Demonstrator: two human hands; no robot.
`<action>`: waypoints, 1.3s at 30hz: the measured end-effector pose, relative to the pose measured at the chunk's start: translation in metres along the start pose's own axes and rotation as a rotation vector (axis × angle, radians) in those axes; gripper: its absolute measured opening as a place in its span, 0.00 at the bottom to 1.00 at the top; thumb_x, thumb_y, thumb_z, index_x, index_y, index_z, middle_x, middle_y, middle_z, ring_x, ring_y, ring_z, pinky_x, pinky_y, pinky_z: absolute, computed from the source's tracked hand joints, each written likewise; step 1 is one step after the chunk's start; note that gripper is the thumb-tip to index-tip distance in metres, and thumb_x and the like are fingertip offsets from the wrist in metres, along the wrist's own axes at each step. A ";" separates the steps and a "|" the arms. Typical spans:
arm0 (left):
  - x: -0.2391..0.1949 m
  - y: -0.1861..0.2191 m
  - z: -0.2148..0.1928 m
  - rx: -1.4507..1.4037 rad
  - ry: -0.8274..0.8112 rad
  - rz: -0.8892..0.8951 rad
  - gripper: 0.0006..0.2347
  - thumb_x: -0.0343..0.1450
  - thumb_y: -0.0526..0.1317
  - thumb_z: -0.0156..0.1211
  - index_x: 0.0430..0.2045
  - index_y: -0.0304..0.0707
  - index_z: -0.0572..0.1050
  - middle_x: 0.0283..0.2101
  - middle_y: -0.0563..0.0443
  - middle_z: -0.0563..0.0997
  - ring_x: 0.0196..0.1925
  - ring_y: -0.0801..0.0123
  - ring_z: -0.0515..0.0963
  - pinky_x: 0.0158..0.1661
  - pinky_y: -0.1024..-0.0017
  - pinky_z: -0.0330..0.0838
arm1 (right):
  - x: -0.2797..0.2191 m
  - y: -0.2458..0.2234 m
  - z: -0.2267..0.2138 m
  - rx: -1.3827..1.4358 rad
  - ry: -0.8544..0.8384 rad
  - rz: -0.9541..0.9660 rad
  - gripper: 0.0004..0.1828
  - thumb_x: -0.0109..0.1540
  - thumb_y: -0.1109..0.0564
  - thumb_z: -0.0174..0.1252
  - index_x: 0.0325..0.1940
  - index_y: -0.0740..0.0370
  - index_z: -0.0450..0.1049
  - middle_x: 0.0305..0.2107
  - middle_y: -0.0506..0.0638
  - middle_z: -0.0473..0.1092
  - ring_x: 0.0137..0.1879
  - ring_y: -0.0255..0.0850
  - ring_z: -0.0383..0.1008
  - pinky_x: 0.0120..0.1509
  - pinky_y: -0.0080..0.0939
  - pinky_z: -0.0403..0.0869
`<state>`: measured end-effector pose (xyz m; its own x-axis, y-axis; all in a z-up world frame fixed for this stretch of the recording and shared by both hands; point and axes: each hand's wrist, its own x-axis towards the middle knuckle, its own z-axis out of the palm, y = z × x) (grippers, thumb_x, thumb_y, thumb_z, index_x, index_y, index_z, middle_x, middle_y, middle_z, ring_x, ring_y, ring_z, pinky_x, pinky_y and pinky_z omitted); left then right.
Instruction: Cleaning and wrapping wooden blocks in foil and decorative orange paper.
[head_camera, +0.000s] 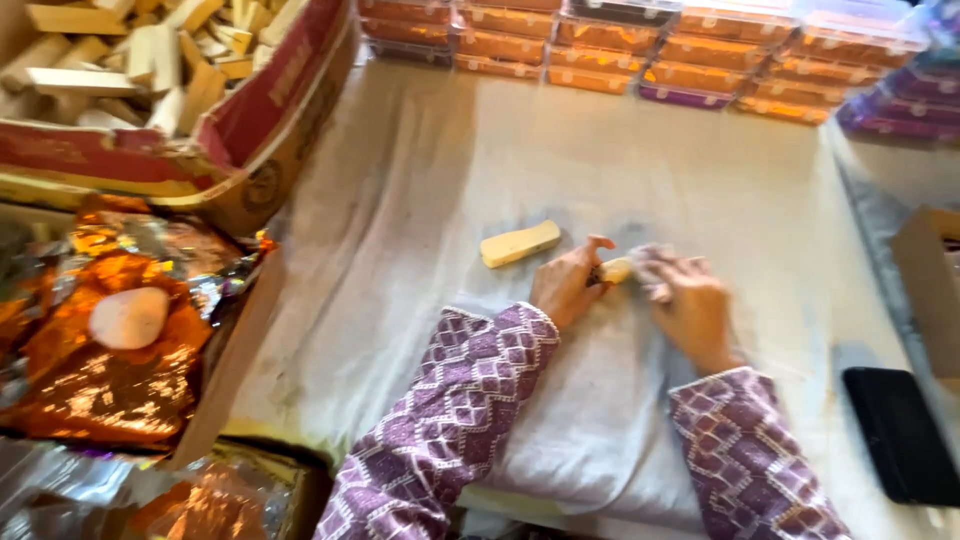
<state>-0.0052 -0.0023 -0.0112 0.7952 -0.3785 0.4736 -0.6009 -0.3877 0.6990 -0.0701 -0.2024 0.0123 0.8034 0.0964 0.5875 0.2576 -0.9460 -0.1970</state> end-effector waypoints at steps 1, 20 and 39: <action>0.002 0.002 0.002 0.005 -0.019 -0.033 0.23 0.63 0.39 0.70 0.52 0.50 0.69 0.36 0.53 0.84 0.39 0.57 0.85 0.36 0.59 0.76 | -0.003 -0.001 0.006 0.078 -0.006 -0.071 0.24 0.51 0.66 0.56 0.50 0.59 0.80 0.54 0.53 0.76 0.55 0.56 0.75 0.58 0.51 0.75; 0.006 0.012 -0.008 0.059 -0.063 -0.063 0.21 0.67 0.38 0.69 0.54 0.48 0.70 0.38 0.53 0.84 0.39 0.58 0.84 0.37 0.60 0.76 | 0.006 -0.003 -0.002 0.197 -0.055 -0.153 0.26 0.47 0.68 0.58 0.49 0.59 0.80 0.55 0.49 0.76 0.56 0.51 0.75 0.61 0.47 0.75; 0.004 0.017 -0.008 0.046 -0.077 -0.045 0.26 0.63 0.37 0.71 0.55 0.49 0.69 0.37 0.53 0.84 0.39 0.59 0.84 0.37 0.60 0.76 | 0.004 -0.010 -0.010 0.055 -0.021 -0.005 0.21 0.52 0.66 0.59 0.49 0.58 0.81 0.57 0.46 0.76 0.51 0.51 0.74 0.56 0.45 0.75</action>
<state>-0.0112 -0.0041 0.0069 0.8142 -0.4228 0.3979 -0.5688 -0.4438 0.6924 -0.0746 -0.1956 0.0243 0.8131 0.1077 0.5721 0.2902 -0.9269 -0.2380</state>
